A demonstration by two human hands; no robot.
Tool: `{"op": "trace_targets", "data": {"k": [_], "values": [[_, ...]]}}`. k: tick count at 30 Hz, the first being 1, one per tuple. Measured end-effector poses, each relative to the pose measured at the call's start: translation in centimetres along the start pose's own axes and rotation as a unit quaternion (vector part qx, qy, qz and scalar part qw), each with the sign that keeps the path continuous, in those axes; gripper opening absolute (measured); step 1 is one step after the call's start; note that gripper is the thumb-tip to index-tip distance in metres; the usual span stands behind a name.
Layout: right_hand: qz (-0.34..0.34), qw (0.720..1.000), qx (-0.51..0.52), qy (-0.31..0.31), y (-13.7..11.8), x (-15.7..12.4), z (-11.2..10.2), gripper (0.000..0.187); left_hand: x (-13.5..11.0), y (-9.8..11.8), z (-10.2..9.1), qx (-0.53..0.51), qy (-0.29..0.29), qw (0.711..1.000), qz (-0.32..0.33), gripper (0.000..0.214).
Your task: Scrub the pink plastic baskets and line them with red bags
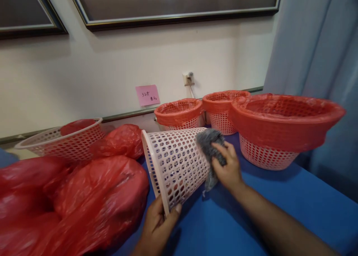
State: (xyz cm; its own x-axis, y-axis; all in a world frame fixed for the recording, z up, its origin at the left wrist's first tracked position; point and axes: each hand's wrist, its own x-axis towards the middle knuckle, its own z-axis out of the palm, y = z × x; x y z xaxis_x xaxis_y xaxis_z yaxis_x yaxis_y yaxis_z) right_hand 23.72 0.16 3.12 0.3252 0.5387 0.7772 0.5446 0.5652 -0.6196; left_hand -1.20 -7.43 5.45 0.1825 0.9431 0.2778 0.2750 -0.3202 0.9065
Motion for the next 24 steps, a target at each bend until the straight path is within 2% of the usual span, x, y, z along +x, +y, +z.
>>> {"op": "trace_targets", "data": {"k": [2, 3, 5, 6, 8, 9, 11, 13, 14, 16, 18, 20, 21, 22, 23, 24], "values": [[0.126, 0.991, -0.005, 0.035, 2.2, 1.5, 0.0, 0.042, -0.9, -1.7, 0.4, 0.053, -0.017, 0.997, 0.050, 0.048], [0.164, 0.986, 0.000, 0.038, 2.9, 1.9, 0.0, 0.043, -1.3, -2.4, 0.5, 0.088, -0.035, 0.992, 0.082, 0.049], [0.167, 0.986, 0.012, 0.026, 2.8, 1.8, -0.1, 0.044, -1.8, -3.3, 0.7, 0.159, -0.080, 0.975, 0.134, 0.053], [0.133, 0.991, 0.017, 0.013, 2.0, 1.2, -0.2, 0.043, -1.8, -3.6, 0.8, 0.186, -0.096, 0.966, 0.151, 0.055], [0.016, 0.998, 0.037, -0.037, -0.5, -0.5, -0.5, 0.046, -1.7, -3.8, 0.8, 0.215, -0.107, 0.956, 0.167, 0.060], [-0.054, 0.994, 0.058, -0.076, -1.9, -1.6, -0.7, 0.050, -1.5, -3.9, 0.8, 0.220, -0.108, 0.955, 0.170, 0.061], [-0.179, 0.967, 0.107, -0.149, -4.2, -3.3, -1.2, 0.059, -1.2, -4.0, 0.7, 0.217, -0.112, 0.952, 0.184, 0.060], [-0.234, 0.947, 0.129, -0.180, -5.0, -4.0, -1.5, 0.063, -1.0, -4.1, 0.7, 0.215, -0.124, 0.950, 0.189, 0.061], [-0.228, 0.951, 0.122, -0.169, -4.7, -3.8, -1.5, 0.062, -1.0, -4.0, 0.8, 0.218, -0.129, 0.949, 0.188, 0.061], [-0.150, 0.980, 0.076, -0.109, -2.8, -2.3, -1.4, 0.056, -1.0, -4.0, 0.8, 0.230, -0.131, 0.947, 0.183, 0.065], [-0.007, 0.999, 0.020, -0.035, 0.2, -0.1, -1.2, 0.047, -0.9, -4.2, 1.0, 0.247, -0.129, 0.943, 0.182, 0.069], [0.157, 0.987, 0.007, 0.008, 3.0, 1.9, -1.1, 0.045, -0.8, -4.8, 1.2, 0.264, -0.142, 0.936, 0.182, 0.071], [0.214, 0.977, 0.014, 0.017, 3.9, 2.6, -1.2, 0.047, -0.7, -5.1, 1.4, 0.274, -0.154, 0.932, 0.180, 0.072], [0.240, 0.970, 0.022, 0.022, 4.3, 3.0, -1.3, 0.048, -0.5, -5.5, 1.6, 0.285, -0.168, 0.927, 0.176, 0.071], [0.232, 0.972, 0.027, 0.023, 4.2, 3.1, -1.5, 0.048, -0.3, -5.8, 1.7, 0.298, -0.180, 0.922, 0.169, 0.070], [0.194, 0.980, 0.027, 0.021, 3.5, 2.9, -1.7, 0.047, -0.1, -6.0, 1.9, 0.313, -0.187, 0.918, 0.159, 0.069]]}}
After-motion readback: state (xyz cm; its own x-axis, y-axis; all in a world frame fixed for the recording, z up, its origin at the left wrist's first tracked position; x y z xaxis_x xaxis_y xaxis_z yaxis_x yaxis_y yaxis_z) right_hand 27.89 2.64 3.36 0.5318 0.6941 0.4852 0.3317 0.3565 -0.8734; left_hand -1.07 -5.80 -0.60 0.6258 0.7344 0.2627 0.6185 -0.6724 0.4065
